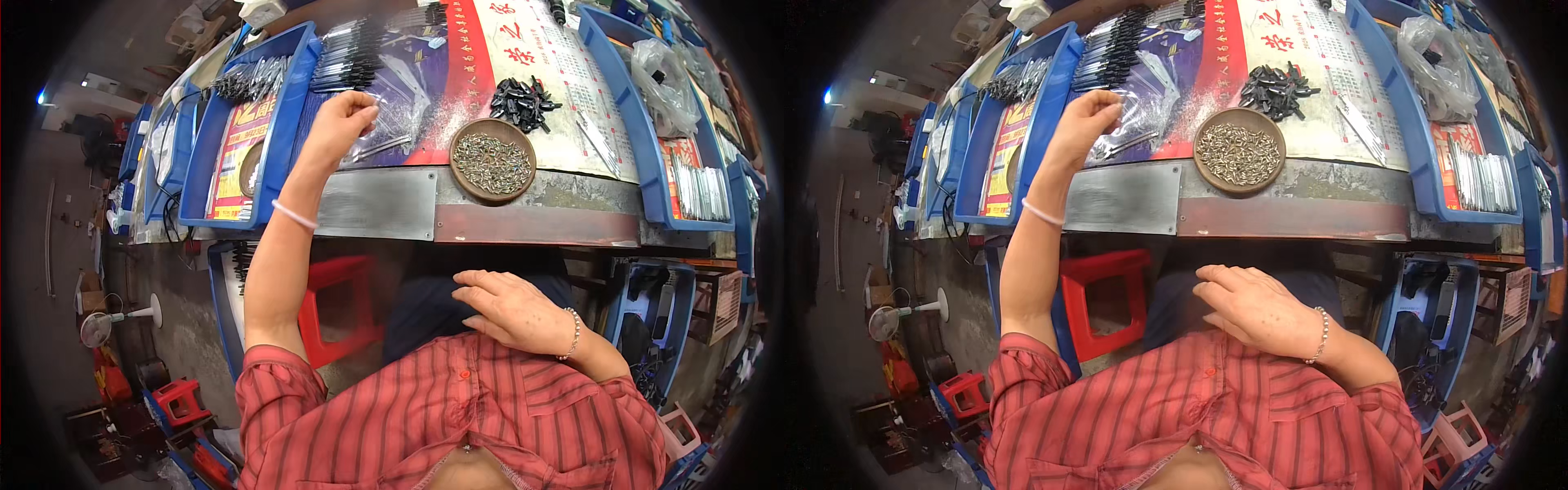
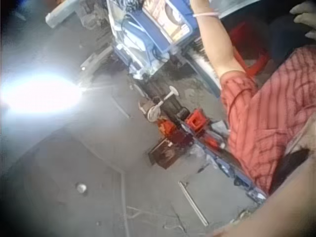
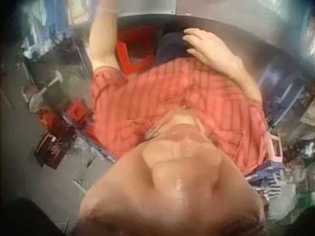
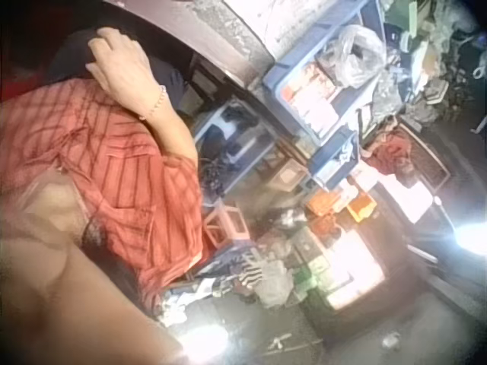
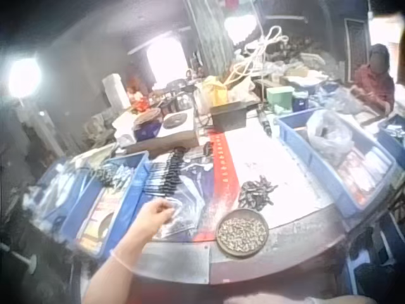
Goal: Assembling small metal and plastic mechanical components at a workbench.
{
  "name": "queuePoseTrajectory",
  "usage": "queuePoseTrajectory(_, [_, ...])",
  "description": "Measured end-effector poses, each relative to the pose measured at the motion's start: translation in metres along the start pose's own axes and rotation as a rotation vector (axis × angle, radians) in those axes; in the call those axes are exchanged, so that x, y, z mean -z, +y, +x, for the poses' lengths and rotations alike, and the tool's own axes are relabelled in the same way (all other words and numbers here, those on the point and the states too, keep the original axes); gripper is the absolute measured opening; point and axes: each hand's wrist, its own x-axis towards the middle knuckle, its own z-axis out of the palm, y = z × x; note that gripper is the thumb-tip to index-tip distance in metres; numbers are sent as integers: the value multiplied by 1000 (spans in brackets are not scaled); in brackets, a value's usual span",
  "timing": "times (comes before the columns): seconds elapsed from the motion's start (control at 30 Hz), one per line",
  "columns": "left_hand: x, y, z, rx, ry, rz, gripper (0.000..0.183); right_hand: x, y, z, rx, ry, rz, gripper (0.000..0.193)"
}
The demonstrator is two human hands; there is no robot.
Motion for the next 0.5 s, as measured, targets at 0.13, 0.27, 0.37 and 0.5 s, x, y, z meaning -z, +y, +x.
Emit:
queuePoseTrajectory(0.13, [-5,34,-46,107,8,-741,20,2,1,1,12,70,2,31])
queuePoseTrajectory(0.27, [-30,48,-86,148,-59,-1256,19,1,4,8,25,101,34,28])
queuePoseTrajectory(0.37, [-60,53,-117,179,-86,-1471,16,5,0,9,-6,153,37,26])
queuePoseTrajectory(0.5, [-94,47,-157,211,-86,-1532,14,23,10,3,-126,440,15,19])
